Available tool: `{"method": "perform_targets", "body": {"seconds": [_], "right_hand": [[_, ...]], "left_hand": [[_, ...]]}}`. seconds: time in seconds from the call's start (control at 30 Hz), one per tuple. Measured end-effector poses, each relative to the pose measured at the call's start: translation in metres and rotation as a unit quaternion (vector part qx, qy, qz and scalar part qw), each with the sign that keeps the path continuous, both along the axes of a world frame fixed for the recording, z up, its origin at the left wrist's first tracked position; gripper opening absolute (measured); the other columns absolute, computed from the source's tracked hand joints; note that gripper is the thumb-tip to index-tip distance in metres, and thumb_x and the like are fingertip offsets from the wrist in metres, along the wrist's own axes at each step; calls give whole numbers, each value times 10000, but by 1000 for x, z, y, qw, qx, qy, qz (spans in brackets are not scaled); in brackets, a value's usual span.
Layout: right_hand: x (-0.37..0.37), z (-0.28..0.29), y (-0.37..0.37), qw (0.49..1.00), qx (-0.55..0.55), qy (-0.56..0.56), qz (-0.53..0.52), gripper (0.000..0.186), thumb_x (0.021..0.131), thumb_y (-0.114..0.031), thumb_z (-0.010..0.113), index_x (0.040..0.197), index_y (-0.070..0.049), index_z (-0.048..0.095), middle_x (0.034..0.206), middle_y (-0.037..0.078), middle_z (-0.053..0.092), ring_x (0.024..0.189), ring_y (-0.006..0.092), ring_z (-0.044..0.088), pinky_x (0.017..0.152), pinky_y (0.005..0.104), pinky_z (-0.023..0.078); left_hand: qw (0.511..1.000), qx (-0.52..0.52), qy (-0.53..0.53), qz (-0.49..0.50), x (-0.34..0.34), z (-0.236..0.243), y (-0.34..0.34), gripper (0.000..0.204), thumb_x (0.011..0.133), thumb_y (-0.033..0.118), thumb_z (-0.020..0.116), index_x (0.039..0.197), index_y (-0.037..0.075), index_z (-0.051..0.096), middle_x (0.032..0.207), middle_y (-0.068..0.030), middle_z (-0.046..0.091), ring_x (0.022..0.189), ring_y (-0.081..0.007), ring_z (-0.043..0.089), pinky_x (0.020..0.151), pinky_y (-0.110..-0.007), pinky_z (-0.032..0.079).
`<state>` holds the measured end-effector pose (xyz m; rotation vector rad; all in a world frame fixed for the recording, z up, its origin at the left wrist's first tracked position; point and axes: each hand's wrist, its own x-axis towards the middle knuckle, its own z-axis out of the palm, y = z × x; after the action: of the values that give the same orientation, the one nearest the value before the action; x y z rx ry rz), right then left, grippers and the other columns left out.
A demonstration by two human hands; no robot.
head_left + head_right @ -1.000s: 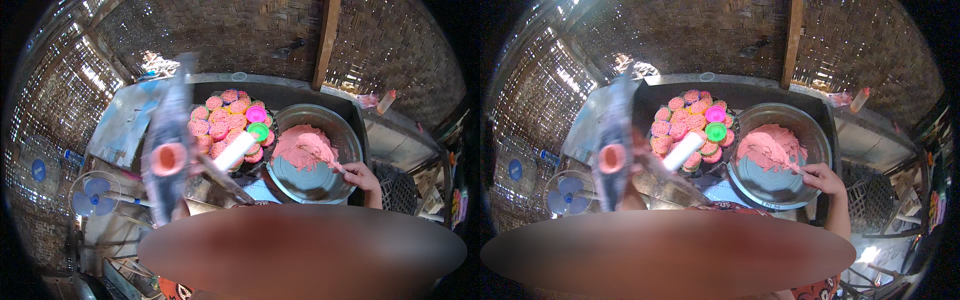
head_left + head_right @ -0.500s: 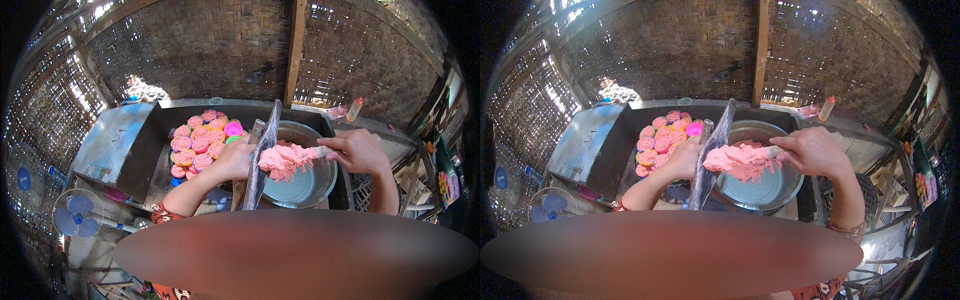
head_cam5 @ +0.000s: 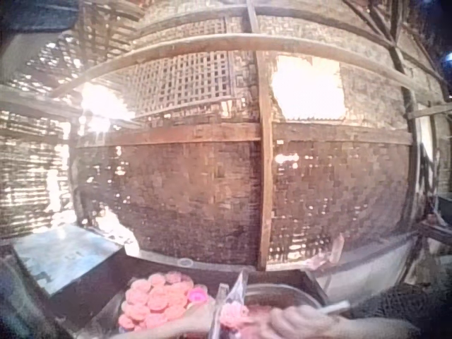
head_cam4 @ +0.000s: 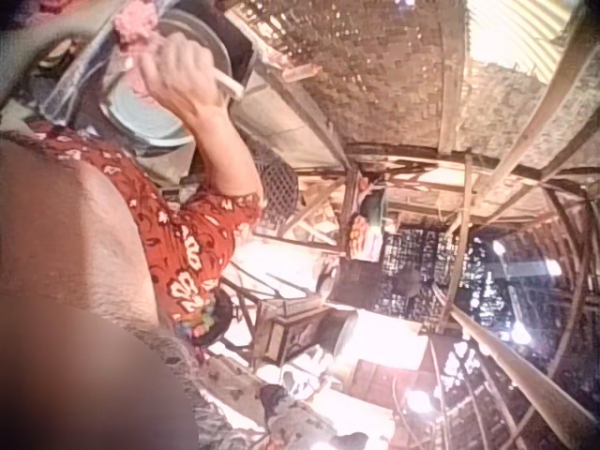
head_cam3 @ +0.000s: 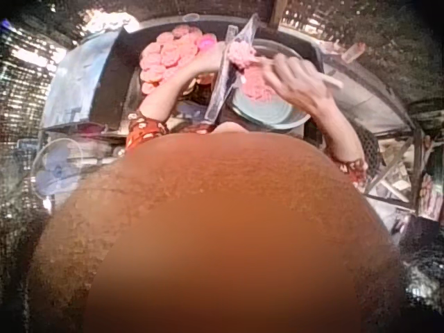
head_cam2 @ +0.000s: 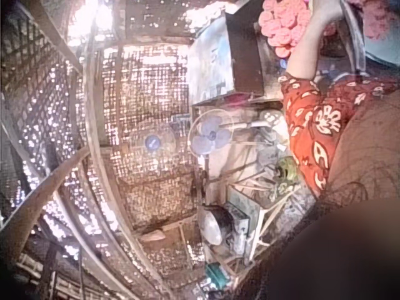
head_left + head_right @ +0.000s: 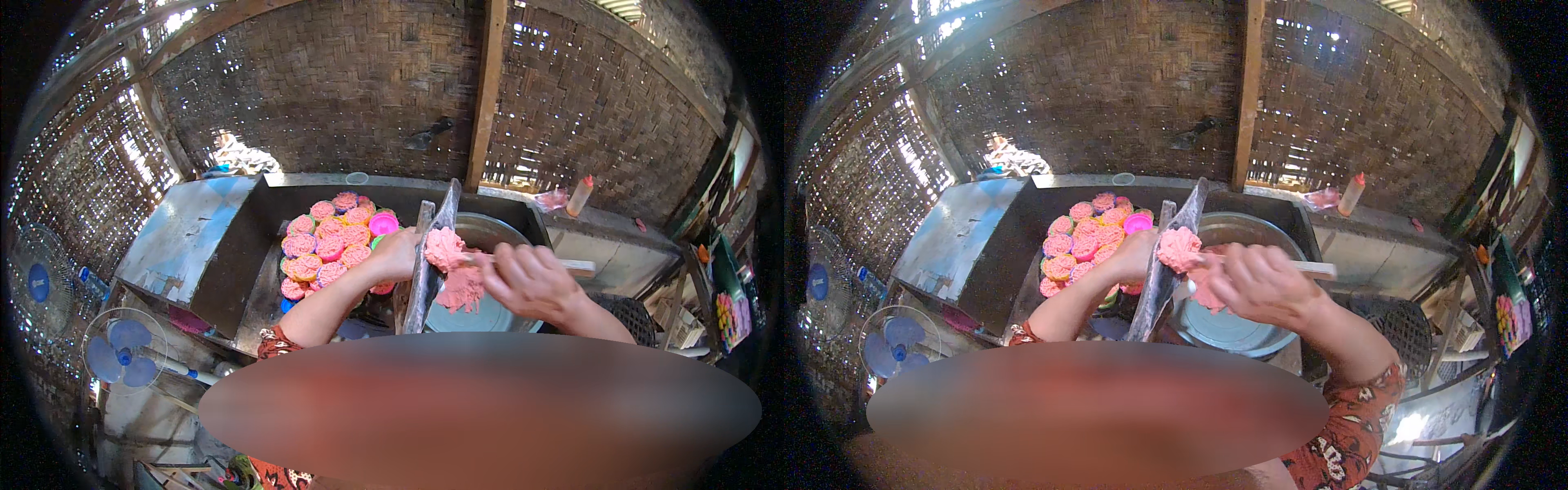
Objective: The person scoops pink batter from a metal bowl and fills a two-part metal mold. They press the mold shut, invert it, and eject a patterned pink cake into a tray of colorful plastic cups. This cycle repeats continuously, adding more finished cakes to the tray.
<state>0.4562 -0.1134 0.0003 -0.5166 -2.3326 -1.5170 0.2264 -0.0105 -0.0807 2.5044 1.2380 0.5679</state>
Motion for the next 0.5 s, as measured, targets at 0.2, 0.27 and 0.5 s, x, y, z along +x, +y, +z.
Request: {"method": "perform_targets", "body": {"seconds": [0.2, 0.27, 0.5], "right_hand": [[50, 33, -29, 968, -72, 226, -87, 204, 695, -172, 629, 897, -152, 604, 690, -12, 522, 574, 144, 491, 476, 295, 338], [46, 37, -23, 969, -88, 220, -64, 197, 677, -148, 631, 873, -148, 608, 659, -12, 508, 566, 153, 495, 490, 295, 349], [36, 15, -2, 977, -158, 127, -68, 224, 680, -171, 620, 898, -132, 588, 662, -13, 482, 586, 145, 494, 508, 279, 355]], "left_hand": [[997, -14, -75, 14, -13, -1, 13, 423, 637, 422, 625, 910, 99, 640, 873, -194, 619, 834, -374, 582, 719, -416, 470], [998, 32, -60, 1, 3, -6, 16, 415, 637, 420, 623, 896, 96, 644, 866, -199, 618, 831, -377, 581, 718, -418, 470], [997, 59, -43, 9, 26, 10, -13, 391, 662, 392, 636, 944, 122, 659, 995, -167, 594, 928, -326, 567, 803, -398, 453]]}}
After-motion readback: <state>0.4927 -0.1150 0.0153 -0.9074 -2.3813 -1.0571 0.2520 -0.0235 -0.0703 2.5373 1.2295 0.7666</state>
